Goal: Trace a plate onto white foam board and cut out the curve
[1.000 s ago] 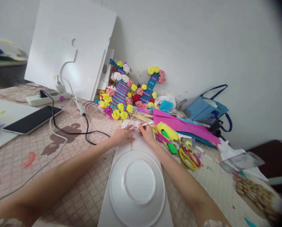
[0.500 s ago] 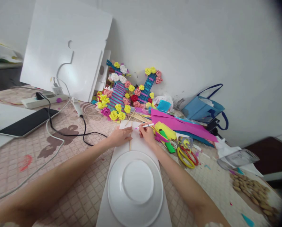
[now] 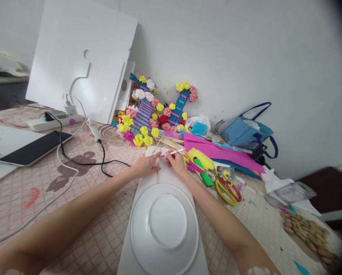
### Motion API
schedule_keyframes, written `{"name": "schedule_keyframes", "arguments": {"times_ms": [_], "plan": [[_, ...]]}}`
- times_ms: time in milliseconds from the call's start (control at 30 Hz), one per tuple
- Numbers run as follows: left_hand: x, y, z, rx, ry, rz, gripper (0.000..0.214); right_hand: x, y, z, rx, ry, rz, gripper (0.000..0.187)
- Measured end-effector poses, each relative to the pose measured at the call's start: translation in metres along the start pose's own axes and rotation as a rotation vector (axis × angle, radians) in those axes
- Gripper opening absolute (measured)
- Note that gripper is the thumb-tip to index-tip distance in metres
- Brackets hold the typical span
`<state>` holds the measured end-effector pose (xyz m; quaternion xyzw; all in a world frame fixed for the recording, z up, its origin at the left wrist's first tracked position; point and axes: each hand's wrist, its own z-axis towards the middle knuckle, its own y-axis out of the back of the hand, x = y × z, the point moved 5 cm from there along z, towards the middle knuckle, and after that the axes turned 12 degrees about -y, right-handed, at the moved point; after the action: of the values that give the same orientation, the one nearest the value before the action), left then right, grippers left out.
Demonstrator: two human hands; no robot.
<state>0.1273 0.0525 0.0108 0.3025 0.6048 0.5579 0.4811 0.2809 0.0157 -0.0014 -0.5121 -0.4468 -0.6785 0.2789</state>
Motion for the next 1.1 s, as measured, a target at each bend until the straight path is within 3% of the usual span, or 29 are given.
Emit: {"name": "schedule_keyframes", "arguments": {"times_ms": [1100], "plan": [[0.0019, -0.0038, 0.0009, -0.018, 0.001, -0.02, 0.066, -0.0003, -0.0026, 0.0017, -0.013, 0.028, -0.049, 0.027]]}}
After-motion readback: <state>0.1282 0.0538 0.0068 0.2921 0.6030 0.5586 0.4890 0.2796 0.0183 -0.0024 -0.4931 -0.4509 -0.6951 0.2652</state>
